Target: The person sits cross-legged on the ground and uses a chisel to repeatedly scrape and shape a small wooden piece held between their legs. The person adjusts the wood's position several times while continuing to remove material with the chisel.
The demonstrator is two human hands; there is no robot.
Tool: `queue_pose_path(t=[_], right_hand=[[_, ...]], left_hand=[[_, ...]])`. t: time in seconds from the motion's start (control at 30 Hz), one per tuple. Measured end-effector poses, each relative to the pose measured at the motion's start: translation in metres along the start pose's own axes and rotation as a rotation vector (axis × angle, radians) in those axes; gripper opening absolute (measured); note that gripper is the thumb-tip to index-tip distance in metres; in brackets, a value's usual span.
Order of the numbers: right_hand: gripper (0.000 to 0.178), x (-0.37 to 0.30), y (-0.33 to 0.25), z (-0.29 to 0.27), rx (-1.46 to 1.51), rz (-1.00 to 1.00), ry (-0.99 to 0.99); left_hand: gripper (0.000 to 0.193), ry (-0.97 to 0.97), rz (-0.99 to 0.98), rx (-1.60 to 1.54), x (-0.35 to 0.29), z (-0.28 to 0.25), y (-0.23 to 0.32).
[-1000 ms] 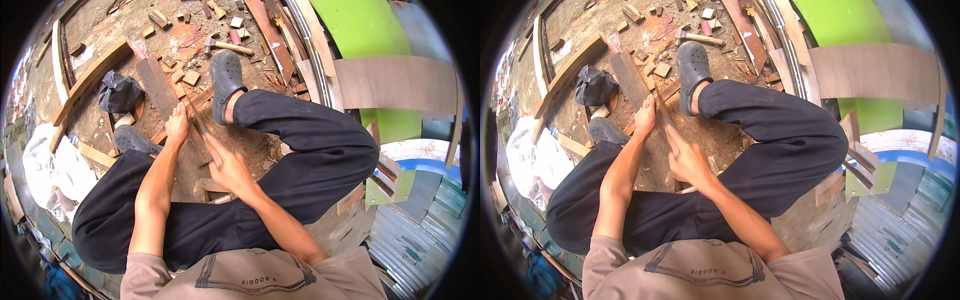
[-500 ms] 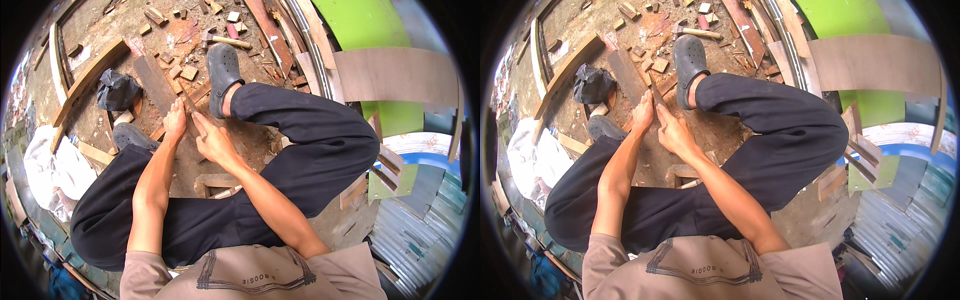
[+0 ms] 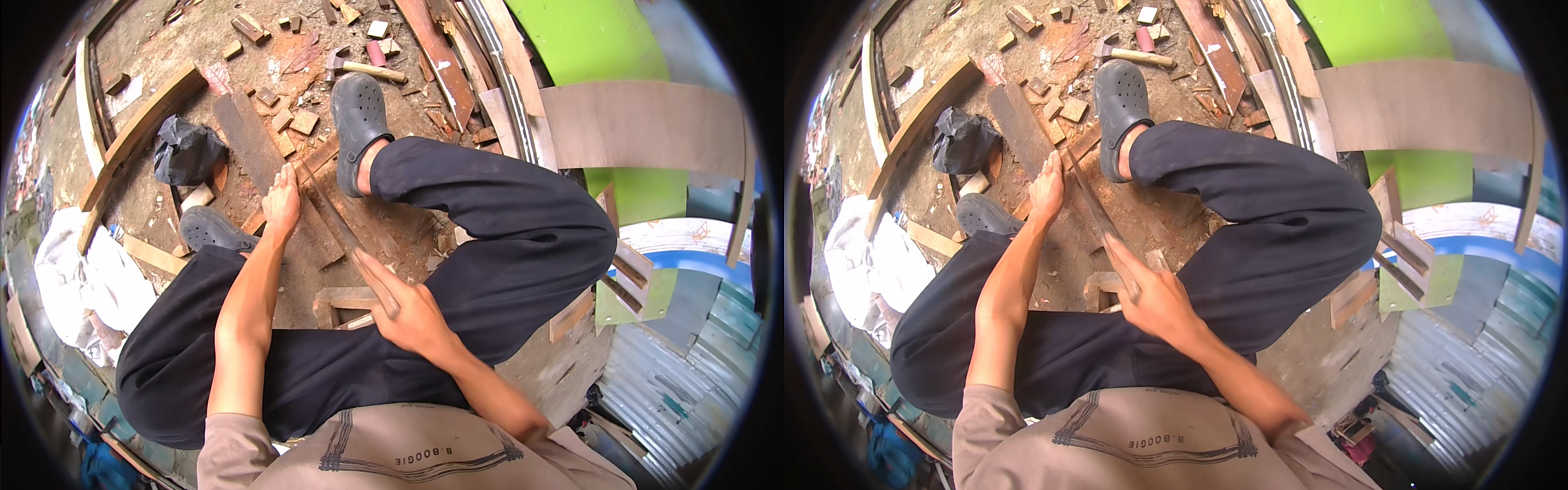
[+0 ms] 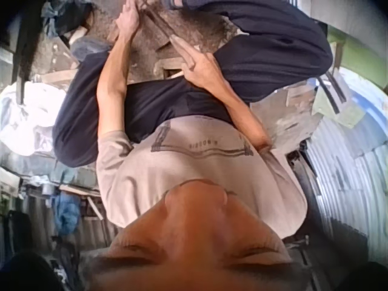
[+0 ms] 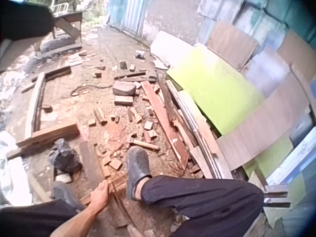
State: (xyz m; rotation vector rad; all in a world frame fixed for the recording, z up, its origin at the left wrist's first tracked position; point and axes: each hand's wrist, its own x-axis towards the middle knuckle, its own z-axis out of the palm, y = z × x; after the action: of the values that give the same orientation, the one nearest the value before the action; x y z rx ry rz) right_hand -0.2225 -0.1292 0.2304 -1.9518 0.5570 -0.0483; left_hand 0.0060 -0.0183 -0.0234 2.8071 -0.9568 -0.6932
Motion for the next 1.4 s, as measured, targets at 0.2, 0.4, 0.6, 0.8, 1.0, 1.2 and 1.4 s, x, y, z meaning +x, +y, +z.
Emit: queue_pose_path(t=[0.2, 0.4, 0.6, 0.8, 1.0, 1.2, 1.4], right_hand=[[0.072, 0.064, 0.008, 0.016, -0.105, 0.42, -0.231], [0.073, 0.012, 0.0, 0.001, -0.076, 0.176, -0.115], [0.072, 0.054, 0.001, 0.016, -0.046, 0.416, -0.23], [0.069, 0.008, -0.012, -0.003, -0.035, 0.164, -0.086], [0.069, 0.059, -0.008, 0.021, -0.073, 0.281, -0.17], [0.074, 0.026, 0.005, 0.012, -0.031, 0.09, -0.091], [0.069, 0.025, -0.015, 0.0, -0.058, 0.098, -0.106]], left_hand=[[0.056, -0.1, -0.028, -0.032, -0.003, -0.029, 0.024], [0.055, -0.044, -0.013, 0.006, -0.003, -0.009, 0.01], [0.055, -0.049, -0.006, -0.045, -0.001, -0.015, 0.019], [0.055, -0.055, -0.059, -0.038, -0.005, -0.013, 0.011], [0.056, -0.124, -0.062, -0.043, -0.012, -0.014, 0.006], [0.055, -0.032, -0.024, -0.024, -0.002, -0.003, 0.004], [0.061, 0.043, 0.002, -0.011, 0.001, 0.02, -0.01]])
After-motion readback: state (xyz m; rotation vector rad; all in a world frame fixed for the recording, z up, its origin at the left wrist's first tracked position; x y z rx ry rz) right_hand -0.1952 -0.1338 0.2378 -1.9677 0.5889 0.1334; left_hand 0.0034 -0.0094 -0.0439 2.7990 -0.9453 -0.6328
